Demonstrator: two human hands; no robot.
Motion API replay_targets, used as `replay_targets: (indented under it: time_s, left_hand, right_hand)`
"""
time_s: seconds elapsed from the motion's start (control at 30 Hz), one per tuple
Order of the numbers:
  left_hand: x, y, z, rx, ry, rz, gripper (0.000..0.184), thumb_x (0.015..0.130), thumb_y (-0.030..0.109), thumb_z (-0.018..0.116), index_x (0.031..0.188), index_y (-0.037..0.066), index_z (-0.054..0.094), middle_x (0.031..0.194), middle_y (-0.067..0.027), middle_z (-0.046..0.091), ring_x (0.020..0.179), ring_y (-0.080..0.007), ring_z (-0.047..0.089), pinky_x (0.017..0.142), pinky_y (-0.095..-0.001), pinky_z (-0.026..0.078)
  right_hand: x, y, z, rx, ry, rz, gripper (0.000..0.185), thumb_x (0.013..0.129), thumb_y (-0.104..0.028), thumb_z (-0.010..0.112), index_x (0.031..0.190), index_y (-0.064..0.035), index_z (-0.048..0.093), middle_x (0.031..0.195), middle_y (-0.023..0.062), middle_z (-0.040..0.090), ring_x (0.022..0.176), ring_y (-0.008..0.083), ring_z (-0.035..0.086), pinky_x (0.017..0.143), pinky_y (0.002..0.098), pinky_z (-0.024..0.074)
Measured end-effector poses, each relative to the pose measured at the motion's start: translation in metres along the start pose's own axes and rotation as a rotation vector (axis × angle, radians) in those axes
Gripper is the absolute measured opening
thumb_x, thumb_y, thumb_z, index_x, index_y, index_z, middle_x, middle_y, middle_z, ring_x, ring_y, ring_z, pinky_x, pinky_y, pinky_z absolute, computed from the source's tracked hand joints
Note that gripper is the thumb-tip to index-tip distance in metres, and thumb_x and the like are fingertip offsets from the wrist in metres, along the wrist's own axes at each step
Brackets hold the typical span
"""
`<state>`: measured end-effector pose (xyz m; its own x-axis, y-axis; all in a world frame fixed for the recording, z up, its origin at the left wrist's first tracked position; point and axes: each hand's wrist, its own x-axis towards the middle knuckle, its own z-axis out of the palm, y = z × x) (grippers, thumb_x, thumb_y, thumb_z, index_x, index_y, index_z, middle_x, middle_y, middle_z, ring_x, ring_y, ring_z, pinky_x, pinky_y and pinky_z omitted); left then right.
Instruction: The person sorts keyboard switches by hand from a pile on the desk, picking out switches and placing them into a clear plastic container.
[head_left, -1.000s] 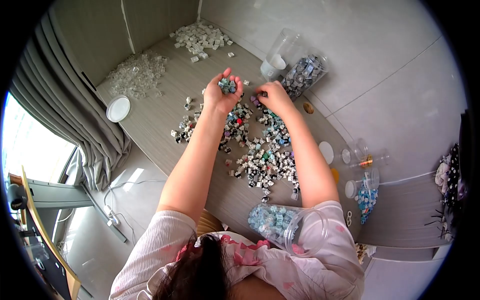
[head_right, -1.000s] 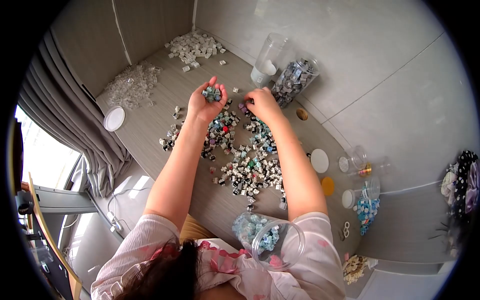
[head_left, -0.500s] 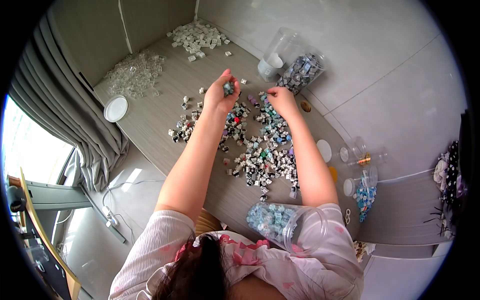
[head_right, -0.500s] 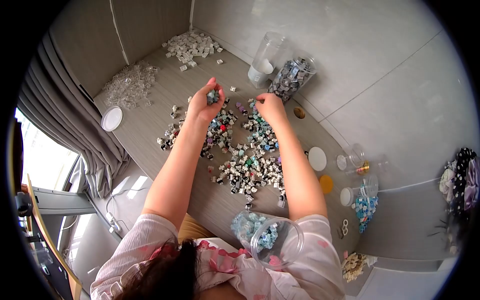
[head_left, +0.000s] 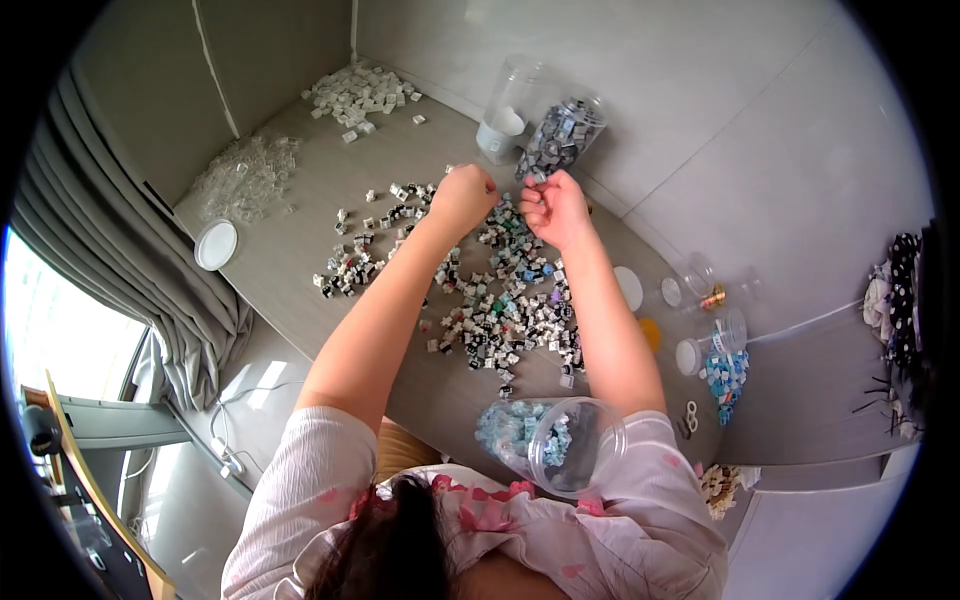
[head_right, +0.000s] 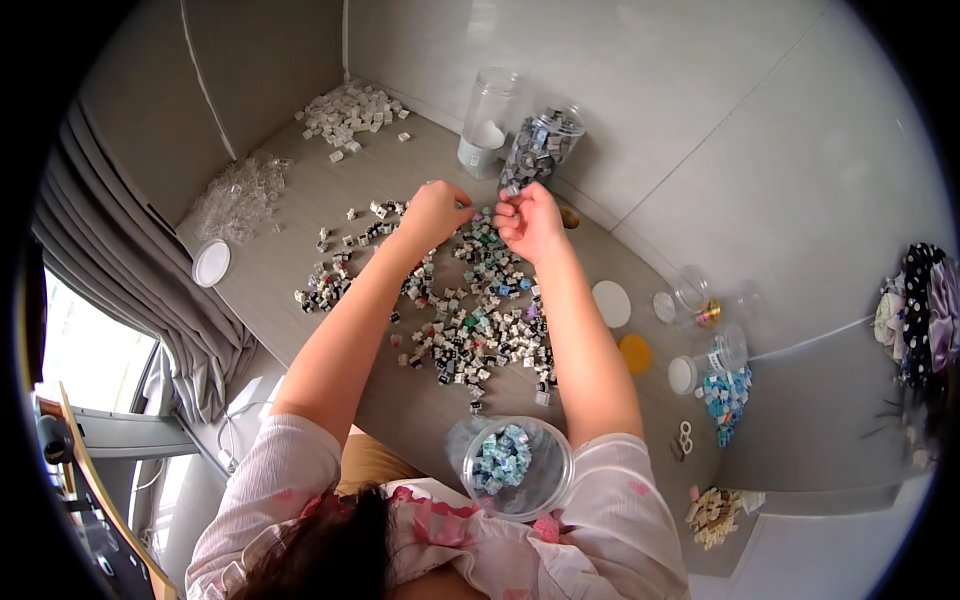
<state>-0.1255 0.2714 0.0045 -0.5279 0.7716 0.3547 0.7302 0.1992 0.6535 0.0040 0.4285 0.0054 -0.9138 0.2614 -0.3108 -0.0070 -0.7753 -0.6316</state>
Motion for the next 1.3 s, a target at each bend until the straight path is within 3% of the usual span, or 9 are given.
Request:
replay_targets:
  time_s: [0.17,0.3,0.4,0.53,0.63,0.77,1.0,1.13,1.3]
  left_hand:
    - [0.021,-0.019,0.018,0.137,-0.187,0.072,0.021,0.075,0.019,0.071,0.089,0.004,0.074,0.09,-0.0201,0.068,0.092,-0.0357,0.064,0.085,-0.0426,0.05]
    - [0.027,-0.023,0.019,0.167,-0.261,0.092,0.021,0.075,0.017,0.071,0.092,0.006,0.073,0.097,-0.0197,0.067,0.096,-0.0351,0.063,0.086,-0.0423,0.051]
    - [0.025,-0.018,0.019,0.199,-0.281,0.125,0.021,0.075,0.017,0.071,0.093,0.006,0.073,0.101,-0.0193,0.067,0.095,-0.0359,0.064,0.086,-0.0423,0.051]
    - [0.021,-0.012,0.01,0.146,-0.137,0.109,0.018,0.074,0.016,0.069,0.089,0.007,0.073,0.09,-0.019,0.067,0.091,-0.0311,0.064,0.079,-0.0418,0.052]
    - [0.008,0.012,-0.027,-0.211,-0.136,-0.162,0.021,0.08,0.018,0.068,0.093,0.002,0.068,0.084,-0.0139,0.064,0.08,-0.0253,0.063,0.066,-0.0376,0.053]
    - [0.0,-0.018,-0.036,-1.979,-0.067,-0.736,0.02,0.092,0.016,0.054,0.097,-0.003,0.053,0.085,-0.0072,0.051,0.073,-0.0217,0.053,0.056,-0.0276,0.048]
    - [-0.087,0.018,-0.056,-2.471,0.182,-0.859,0.015,0.092,0.008,0.045,0.094,-0.003,0.054,0.101,-0.0192,0.051,0.09,-0.0292,0.053,0.07,-0.0359,0.053]
    - [-0.119,0.045,-0.073,-2.409,0.17,-0.842,0.015,0.093,0.008,0.045,0.095,-0.002,0.056,0.104,-0.019,0.052,0.092,-0.0275,0.054,0.076,-0.0368,0.054]
    - [-0.149,0.121,-0.099,-2.103,-0.135,-0.387,0.022,0.096,0.021,0.053,0.08,0.006,0.05,0.085,-0.0066,0.052,0.07,-0.012,0.049,0.046,-0.0205,0.034]
  right_hand:
    - [-0.021,-0.005,0.021,0.009,0.12,0.001,0.032,0.086,-0.032,0.048,0.09,-0.0019,0.058,0.075,0.0057,0.052,0.053,0.0127,0.042,0.036,0.0217,0.0224]
    - [-0.004,-0.005,0.021,-0.837,0.331,-0.201,0.025,0.079,-0.018,0.065,0.097,-0.0013,0.067,0.069,0.0066,0.059,0.048,0.0154,0.05,0.036,0.0256,0.0337]
    - [0.011,0.004,0.019,-1.651,0.439,-0.383,0.023,0.079,-0.023,0.068,0.091,-0.0033,0.071,0.081,0.014,0.069,0.066,0.023,0.066,0.052,0.0344,0.0512]
    - [0.022,0.008,0.025,-1.871,0.538,-0.288,0.025,0.075,-0.024,0.07,0.088,-0.0023,0.072,0.089,0.0176,0.07,0.089,0.0338,0.067,0.08,0.0406,0.0531]
    - [0.021,0.01,0.022,-1.782,0.516,-0.334,0.033,0.072,-0.03,0.073,0.087,-0.001,0.072,0.084,0.0202,0.069,0.086,0.0344,0.068,0.077,0.0404,0.0526]
    - [0.005,0.002,0.016,-0.743,0.37,-0.124,0.034,0.082,-0.032,0.06,0.078,0.0011,0.06,0.062,0.0067,0.054,0.051,0.0138,0.047,0.038,0.026,0.0321]
    - [-0.126,0.002,0.055,0.276,0.012,-0.12,0.028,0.089,-0.027,0.053,0.078,-0.0013,0.058,0.071,0.0093,0.051,0.052,0.0137,0.041,0.036,0.0208,0.0246]
    - [-0.217,0.017,0.11,-0.331,-0.068,-0.479,0.03,0.095,-0.028,0.057,0.075,-0.0049,0.059,0.064,0.002,0.049,0.049,0.0079,0.04,0.039,0.0214,0.025]
    - [-0.287,0.072,0.173,-1.574,-0.031,-0.991,0.026,0.086,-0.013,0.069,0.071,0.0017,0.056,0.068,0.0052,0.05,0.056,0.0173,0.048,0.052,0.0306,0.0392]
